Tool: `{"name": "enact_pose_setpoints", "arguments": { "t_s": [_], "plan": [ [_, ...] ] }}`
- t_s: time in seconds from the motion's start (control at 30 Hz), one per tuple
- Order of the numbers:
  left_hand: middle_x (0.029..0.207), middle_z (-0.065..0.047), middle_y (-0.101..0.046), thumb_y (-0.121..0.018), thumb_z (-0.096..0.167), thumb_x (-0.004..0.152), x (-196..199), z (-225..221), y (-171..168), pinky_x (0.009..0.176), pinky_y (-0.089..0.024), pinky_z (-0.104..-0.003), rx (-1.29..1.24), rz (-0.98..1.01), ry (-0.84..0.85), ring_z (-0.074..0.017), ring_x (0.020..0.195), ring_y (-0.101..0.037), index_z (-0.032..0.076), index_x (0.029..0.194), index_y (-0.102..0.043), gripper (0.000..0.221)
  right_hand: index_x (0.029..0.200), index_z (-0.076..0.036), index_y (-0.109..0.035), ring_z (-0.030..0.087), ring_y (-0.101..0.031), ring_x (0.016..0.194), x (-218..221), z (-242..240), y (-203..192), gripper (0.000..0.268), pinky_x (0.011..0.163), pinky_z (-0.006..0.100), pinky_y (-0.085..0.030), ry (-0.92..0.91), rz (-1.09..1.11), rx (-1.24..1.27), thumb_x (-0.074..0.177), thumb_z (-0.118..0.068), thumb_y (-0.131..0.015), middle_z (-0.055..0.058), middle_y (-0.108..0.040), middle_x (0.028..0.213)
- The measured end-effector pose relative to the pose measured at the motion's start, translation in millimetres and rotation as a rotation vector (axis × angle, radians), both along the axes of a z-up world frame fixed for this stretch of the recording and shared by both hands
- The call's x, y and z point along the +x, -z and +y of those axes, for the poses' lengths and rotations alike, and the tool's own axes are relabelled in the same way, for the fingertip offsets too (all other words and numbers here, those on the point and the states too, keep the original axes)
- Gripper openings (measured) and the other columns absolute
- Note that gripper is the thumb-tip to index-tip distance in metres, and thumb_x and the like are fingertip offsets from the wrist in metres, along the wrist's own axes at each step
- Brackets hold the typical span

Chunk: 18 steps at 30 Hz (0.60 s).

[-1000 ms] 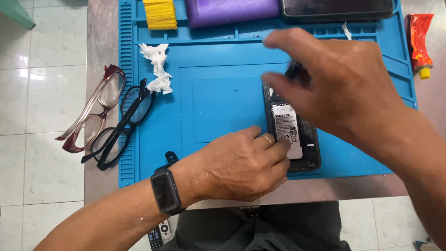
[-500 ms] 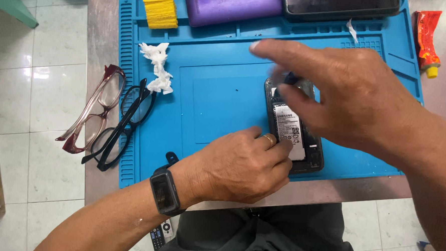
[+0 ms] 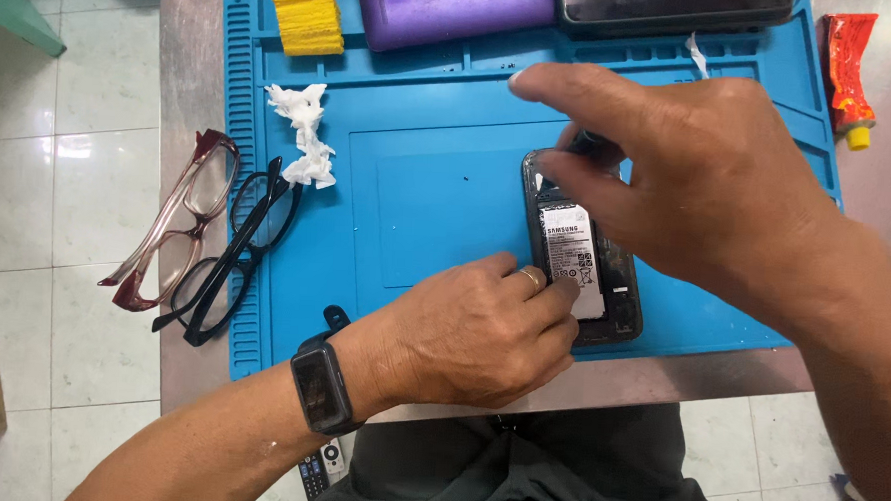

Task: The person removes screws from the back of a mobile phone and cleans the internal components with a small cloth.

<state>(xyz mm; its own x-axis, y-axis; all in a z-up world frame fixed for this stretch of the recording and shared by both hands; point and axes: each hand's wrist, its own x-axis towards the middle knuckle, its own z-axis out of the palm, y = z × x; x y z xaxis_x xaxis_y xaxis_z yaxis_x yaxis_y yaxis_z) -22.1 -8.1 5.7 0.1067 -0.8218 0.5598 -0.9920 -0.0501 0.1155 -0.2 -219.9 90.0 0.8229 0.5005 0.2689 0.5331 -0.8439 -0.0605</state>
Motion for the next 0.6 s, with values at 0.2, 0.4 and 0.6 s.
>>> {"name": "enact_pose_setpoints", "arguments": {
  "t_s": [0.2, 0.4, 0.6],
  "plan": [
    [0.092, -0.014, -0.065, -0.064, 0.015, 0.107, -0.4, 0.6, -0.9, 0.054, -0.036, -0.039, -0.002, -0.008, -0.005, -0.0241, 0.063, -0.051, 0.007, 0.083, -0.065, 0.026, 0.143, -0.012, -0.069, 0.025, -0.064, 0.062, -1.4, -0.8, 4.6, 0.042, 0.053, 0.041, -0.044, 0.011, -0.070, -0.017, 0.107, -0.022, -0.087, -0.001, -0.075, 0.092],
    [0.094, -0.014, -0.066, -0.064, 0.018, 0.105, -0.5, -0.5, 0.8, 0.054, -0.038, -0.041, -0.008, -0.013, -0.015, -0.0259, 0.066, -0.055, 0.008, 0.084, -0.066, 0.024, 0.139, -0.015, -0.070, 0.020, -0.064, 0.062, -1.1, -1.2, 8.9, 0.037, 0.052, 0.039, -0.043, 0.043, -0.114, -0.056, 0.109, -0.028, -0.088, -0.005, -0.074, 0.090],
    [0.091, -0.015, -0.061, -0.063, 0.017, 0.108, -1.4, 2.0, -3.1, 0.055, -0.034, -0.042, -0.014, 0.008, -0.019, -0.0269, 0.065, -0.049, 0.007, 0.084, -0.065, 0.026, 0.137, -0.016, -0.072, 0.020, -0.063, 0.062, -2.0, -4.1, 10.9, 0.036, 0.054, 0.038, -0.042, 0.048, -0.135, -0.072, 0.110, -0.033, -0.090, -0.006, -0.074, 0.097]
  ]
}}
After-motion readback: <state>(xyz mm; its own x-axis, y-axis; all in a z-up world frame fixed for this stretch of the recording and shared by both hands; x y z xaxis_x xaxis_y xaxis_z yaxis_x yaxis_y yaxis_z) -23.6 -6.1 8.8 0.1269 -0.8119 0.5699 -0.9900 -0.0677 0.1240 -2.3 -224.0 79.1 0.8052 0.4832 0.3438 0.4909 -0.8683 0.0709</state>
